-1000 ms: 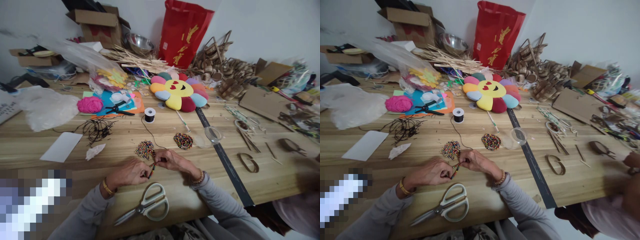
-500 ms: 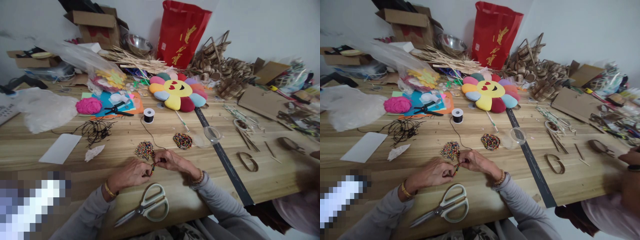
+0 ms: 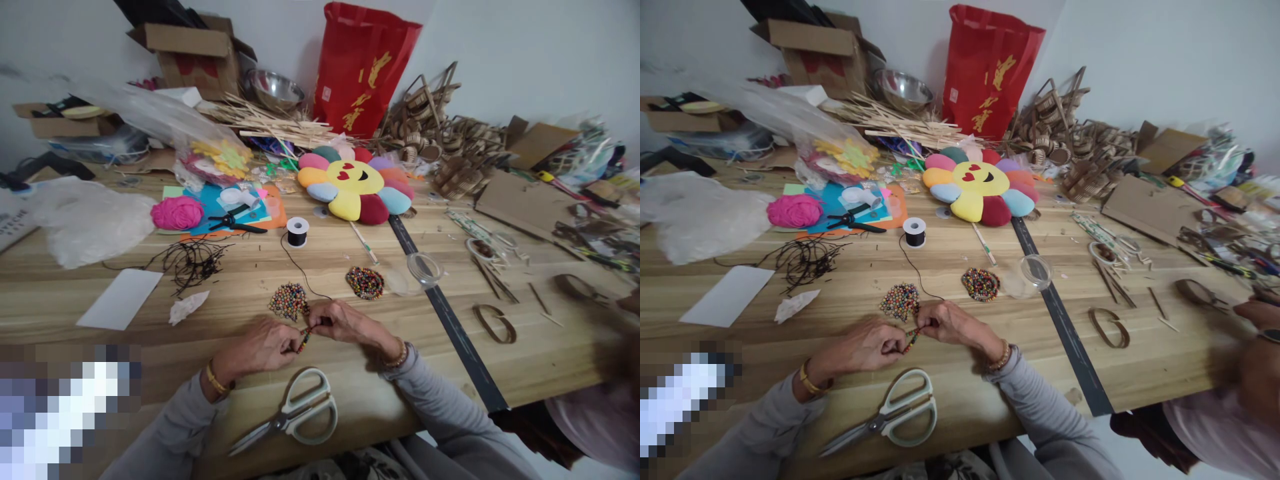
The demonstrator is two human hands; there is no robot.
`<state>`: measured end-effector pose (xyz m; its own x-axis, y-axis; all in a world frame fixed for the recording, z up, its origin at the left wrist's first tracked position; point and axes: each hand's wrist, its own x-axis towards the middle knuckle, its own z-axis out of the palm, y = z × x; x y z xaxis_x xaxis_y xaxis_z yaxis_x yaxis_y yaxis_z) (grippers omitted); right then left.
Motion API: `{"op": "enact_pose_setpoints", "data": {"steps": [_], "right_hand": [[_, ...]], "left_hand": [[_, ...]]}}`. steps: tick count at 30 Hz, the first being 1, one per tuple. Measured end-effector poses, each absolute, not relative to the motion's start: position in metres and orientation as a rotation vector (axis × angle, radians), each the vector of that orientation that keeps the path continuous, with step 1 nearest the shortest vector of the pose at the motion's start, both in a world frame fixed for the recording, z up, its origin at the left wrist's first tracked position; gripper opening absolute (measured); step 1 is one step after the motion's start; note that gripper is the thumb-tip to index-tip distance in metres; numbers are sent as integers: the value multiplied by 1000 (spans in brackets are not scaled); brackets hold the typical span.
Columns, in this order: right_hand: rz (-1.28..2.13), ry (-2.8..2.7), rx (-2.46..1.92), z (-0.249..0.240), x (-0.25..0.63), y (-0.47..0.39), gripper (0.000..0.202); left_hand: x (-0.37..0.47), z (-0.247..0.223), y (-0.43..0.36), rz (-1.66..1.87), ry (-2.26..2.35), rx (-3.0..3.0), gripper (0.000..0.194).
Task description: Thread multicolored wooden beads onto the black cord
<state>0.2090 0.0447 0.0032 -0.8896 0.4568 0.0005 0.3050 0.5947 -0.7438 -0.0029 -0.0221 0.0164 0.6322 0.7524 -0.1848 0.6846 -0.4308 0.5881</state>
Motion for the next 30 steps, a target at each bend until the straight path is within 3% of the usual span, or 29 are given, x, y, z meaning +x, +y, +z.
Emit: {"op": "enact_pose_setpoints", "data": {"steps": [30], "right_hand": [[1187, -2637, -645, -1, 209, 48, 4]], "left_hand": [[4, 21, -23, 159, 1240, 2244, 10]]}}
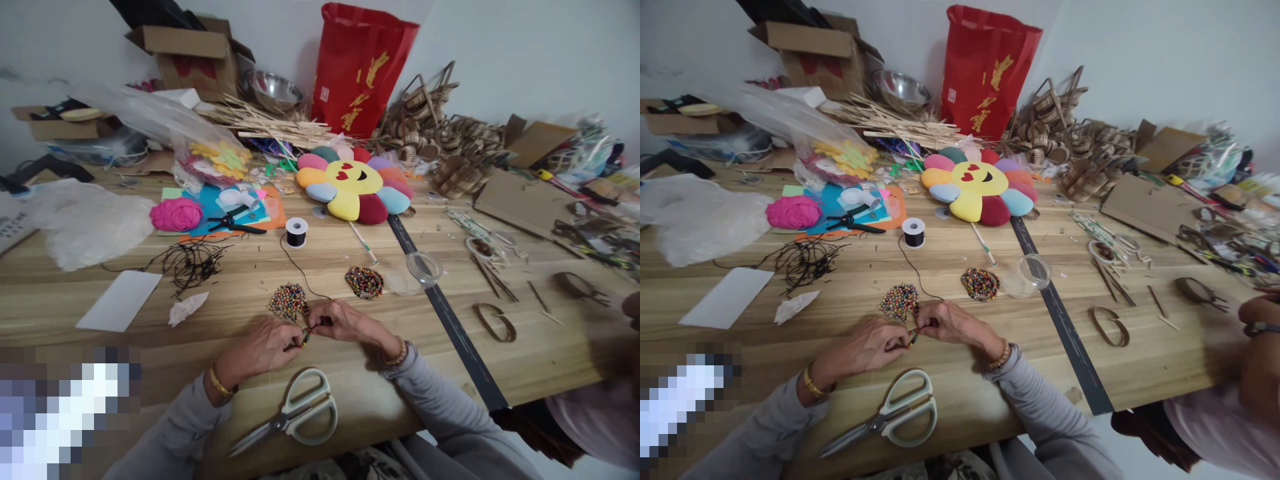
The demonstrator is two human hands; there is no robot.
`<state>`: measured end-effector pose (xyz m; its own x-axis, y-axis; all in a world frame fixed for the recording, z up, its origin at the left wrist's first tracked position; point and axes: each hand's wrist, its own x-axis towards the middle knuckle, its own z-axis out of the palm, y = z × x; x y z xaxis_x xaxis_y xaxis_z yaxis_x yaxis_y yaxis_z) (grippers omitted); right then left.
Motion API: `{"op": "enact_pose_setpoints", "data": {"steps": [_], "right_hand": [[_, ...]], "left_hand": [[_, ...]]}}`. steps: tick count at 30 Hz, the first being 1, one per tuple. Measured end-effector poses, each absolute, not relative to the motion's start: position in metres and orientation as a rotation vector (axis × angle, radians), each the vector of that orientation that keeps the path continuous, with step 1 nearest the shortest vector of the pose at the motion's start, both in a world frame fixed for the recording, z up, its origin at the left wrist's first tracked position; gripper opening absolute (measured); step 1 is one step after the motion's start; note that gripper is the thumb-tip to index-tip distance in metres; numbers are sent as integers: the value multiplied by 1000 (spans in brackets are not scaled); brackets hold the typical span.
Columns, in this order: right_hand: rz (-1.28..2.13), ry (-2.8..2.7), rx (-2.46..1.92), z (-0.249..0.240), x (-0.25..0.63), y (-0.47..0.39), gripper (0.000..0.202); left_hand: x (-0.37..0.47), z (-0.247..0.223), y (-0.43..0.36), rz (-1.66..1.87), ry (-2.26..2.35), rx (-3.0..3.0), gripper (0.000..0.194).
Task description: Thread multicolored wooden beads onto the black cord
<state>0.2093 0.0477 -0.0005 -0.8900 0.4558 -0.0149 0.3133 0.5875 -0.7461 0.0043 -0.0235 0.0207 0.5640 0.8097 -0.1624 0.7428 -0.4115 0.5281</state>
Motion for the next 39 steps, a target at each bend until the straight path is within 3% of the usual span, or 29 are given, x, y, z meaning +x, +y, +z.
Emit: {"op": "enact_pose_setpoints", "data": {"steps": [39], "right_hand": [[1245, -2571, -636, -3, 212, 47, 6]], "left_hand": [[10, 16, -26, 175, 1352, 2387, 4]]}}
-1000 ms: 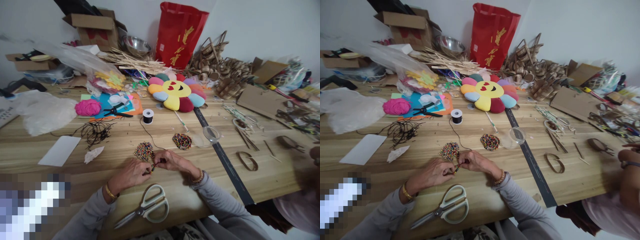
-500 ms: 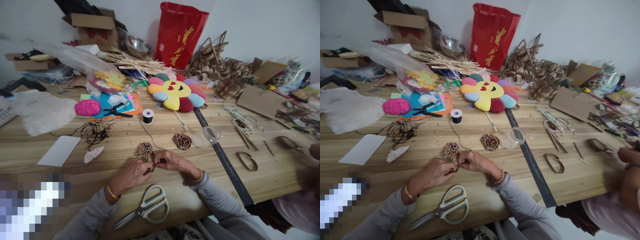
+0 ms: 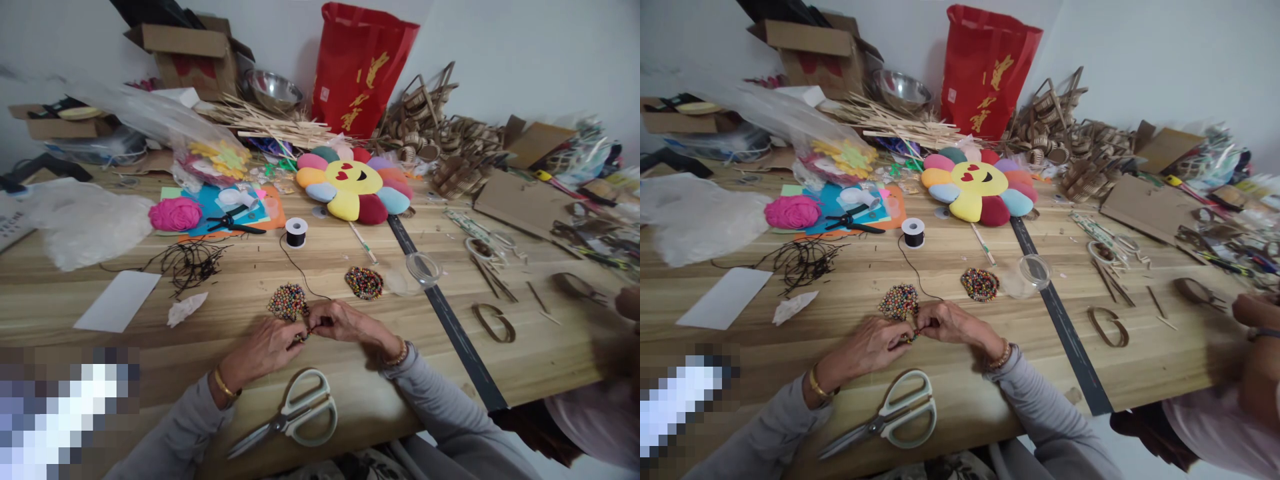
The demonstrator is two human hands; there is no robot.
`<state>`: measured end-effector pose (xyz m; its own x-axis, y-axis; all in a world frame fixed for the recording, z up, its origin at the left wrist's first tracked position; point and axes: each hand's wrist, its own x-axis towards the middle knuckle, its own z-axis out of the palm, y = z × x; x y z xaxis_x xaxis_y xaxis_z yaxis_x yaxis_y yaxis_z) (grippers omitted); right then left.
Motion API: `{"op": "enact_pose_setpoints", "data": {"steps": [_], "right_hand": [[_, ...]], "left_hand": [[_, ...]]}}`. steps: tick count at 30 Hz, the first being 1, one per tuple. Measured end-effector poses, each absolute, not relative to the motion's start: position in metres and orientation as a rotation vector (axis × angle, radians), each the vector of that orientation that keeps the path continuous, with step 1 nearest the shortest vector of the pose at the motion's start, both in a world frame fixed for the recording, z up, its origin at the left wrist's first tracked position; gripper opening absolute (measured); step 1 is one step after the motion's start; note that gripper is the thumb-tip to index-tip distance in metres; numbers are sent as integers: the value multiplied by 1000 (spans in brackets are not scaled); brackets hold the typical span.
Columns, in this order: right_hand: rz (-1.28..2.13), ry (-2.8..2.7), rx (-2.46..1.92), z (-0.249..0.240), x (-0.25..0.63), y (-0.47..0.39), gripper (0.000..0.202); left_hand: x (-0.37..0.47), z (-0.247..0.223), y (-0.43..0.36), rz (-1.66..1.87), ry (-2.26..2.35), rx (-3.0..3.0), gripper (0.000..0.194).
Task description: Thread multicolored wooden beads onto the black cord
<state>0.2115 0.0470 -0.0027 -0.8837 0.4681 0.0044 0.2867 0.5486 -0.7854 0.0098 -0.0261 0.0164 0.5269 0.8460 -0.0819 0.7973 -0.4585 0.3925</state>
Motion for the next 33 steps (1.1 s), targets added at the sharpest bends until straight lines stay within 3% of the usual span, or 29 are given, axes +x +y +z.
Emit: {"op": "enact_pose_setpoints", "data": {"steps": [11, 21, 33], "right_hand": [[1382, -2517, -632, -3, 213, 52, 12], [1669, -2321, -633, -13, 217, 56, 14], [1558, -2325, -676, 13, 209, 43, 7]], "left_hand": [[9, 13, -25, 276, 1329, 2383, 8], [9, 5, -21, 606, 1331, 2275, 15], [14, -2, -18, 644, 1295, 2157, 15]]}}
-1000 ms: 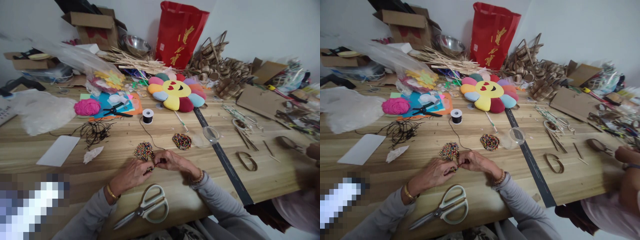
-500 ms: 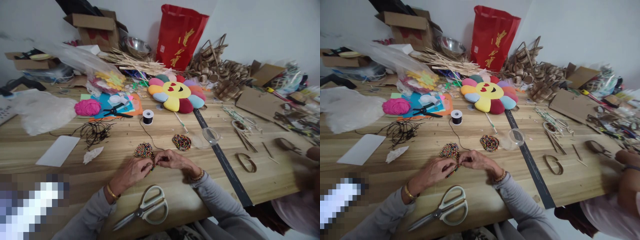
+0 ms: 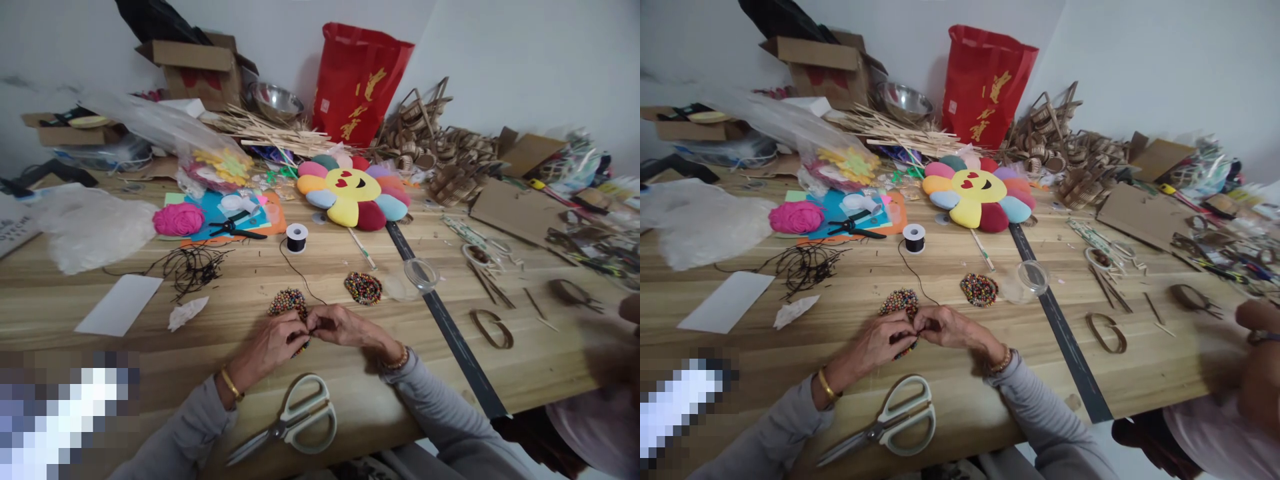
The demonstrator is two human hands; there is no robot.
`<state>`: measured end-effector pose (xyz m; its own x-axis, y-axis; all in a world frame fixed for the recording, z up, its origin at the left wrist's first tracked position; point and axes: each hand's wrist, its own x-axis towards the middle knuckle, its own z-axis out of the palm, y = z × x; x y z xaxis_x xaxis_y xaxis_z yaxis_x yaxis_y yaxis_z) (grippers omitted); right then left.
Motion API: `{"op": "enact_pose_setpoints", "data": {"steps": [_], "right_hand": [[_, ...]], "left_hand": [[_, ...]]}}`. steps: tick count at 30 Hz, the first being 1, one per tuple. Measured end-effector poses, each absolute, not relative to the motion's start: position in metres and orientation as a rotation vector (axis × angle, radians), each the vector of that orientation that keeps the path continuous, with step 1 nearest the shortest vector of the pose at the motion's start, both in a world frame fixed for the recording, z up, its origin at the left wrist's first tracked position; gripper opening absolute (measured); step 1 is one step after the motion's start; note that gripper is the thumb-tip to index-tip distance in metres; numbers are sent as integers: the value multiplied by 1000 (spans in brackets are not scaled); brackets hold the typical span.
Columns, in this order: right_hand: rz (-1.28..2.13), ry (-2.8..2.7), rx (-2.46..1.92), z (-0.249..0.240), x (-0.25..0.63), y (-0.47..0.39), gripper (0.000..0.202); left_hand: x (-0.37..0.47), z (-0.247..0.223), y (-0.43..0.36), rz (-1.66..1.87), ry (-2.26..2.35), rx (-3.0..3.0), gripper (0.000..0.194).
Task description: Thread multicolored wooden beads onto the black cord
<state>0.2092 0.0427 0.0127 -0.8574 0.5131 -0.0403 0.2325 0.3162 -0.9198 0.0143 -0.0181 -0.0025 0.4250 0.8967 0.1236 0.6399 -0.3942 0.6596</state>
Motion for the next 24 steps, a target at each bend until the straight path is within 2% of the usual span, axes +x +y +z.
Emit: {"op": "enact_pose_setpoints", "data": {"steps": [7, 11, 17, 24], "right_hand": [[1536, -2307, -649, 9, 208, 42, 9], [1541, -2304, -715, 11, 213, 46, 17], [1257, -2347, -823, 6, 223, 57, 18], [1199, -2498, -801, 22, 219, 50, 21]], "left_hand": [[18, 1, -17, 636, 1395, 2056, 19], [18, 5, -17, 665, 1400, 1970, 16], [16, 2, -18, 711, 1409, 1894, 15], [15, 1, -19, 743, 1411, 1894, 14]]}}
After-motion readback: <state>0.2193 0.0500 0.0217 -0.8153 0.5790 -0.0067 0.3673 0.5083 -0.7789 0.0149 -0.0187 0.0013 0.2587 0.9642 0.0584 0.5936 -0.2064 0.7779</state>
